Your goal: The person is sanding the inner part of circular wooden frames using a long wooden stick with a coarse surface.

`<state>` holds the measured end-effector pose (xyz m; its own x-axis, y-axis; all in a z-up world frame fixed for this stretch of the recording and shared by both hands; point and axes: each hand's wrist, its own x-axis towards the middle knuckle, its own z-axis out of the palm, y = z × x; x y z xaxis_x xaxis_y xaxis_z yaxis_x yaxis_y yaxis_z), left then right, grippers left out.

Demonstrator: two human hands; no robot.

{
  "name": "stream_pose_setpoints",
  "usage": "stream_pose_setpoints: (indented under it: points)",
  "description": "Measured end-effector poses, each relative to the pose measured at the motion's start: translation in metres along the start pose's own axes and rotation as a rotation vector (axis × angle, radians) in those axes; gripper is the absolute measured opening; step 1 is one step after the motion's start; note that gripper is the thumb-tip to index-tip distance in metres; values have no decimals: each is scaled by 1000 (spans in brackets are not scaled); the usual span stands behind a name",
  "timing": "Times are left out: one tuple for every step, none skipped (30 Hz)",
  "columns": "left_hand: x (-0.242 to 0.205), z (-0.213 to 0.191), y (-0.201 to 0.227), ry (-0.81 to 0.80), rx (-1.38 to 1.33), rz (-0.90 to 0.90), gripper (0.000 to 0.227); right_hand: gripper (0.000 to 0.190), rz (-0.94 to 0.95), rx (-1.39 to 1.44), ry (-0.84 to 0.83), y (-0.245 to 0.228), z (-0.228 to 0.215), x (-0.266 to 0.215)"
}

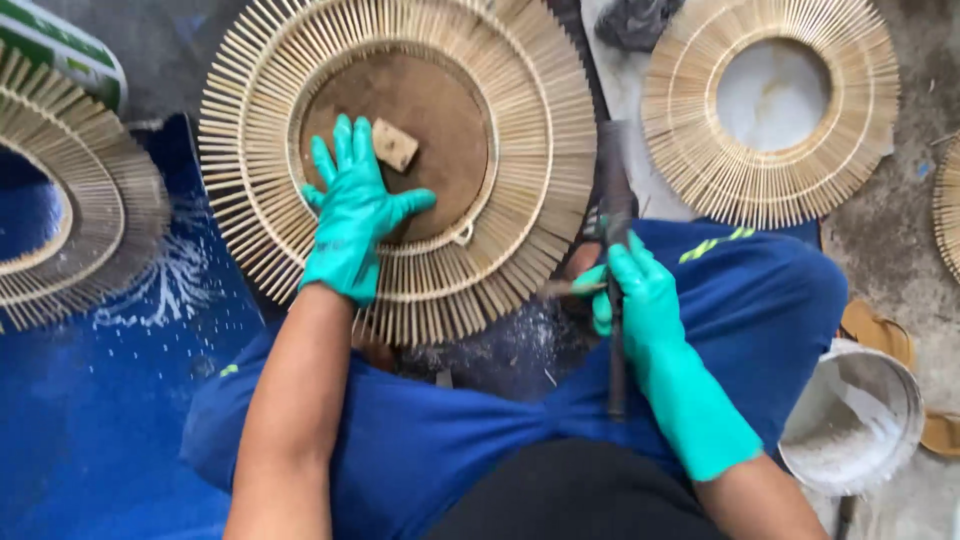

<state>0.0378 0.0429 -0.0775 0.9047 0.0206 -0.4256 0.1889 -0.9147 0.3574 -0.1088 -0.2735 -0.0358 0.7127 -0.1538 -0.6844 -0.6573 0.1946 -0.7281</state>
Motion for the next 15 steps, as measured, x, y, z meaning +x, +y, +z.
stream_pose_setpoints:
  points:
    - [-4, 1, 3, -6, -4, -5, 139, 35, 7, -6, 1, 6, 1, -8]
    - [-7, 2, 7, 24, -40, 2, 137, 35, 24, 26, 29, 13, 1, -17]
    - [-6, -1, 11, 62, -76, 15, 135, 35, 31, 62, 58, 16, 4, -22]
    - [-5, -2, 14, 65, -79, 17, 135, 35, 27, 60, 59, 13, 2, -25]
    - [-8, -1, 16, 54, -94, -21, 135, 36, 88, 28, 1, 10, -1, -29]
    - [-10, 0, 19, 43, -110, -59, 135, 37, 148, -4, -57, 8, -4, -34]
    - [-6, -1, 18, 53, -115, -59, 135, 37, 140, -10, -61, 5, -1, -31]
    - [-3, -1, 16, 49, -110, -68, 136, 40, 135, -6, -42, 3, 3, -28]
    - [-6, 0, 12, 30, -97, -84, 138, 43, 147, 2, -22, 5, 7, -32]
    - [-8, 5, 4, 24, -96, -92, 138, 43, 157, 0, -24, 6, 5, -34]
    - [-5, 9, 0, 52, -87, -36, 136, 41, 157, -9, -26, 5, 2, -33]
    - [-1, 12, -3, 80, -79, 20, 134, 39, 158, -18, -28, 3, -1, -33]
    - [3, 5, 0, 98, -78, 30, 134, 39, 138, -14, -31, 5, -5, -25]
    - [8, -1, 2, 85, -74, 35, 136, 37, 93, -11, -70, 6, -9, -17]
    - [3, -2, 0, 52, -68, 24, 138, 34, 71, -13, -110, 13, -13, -16]
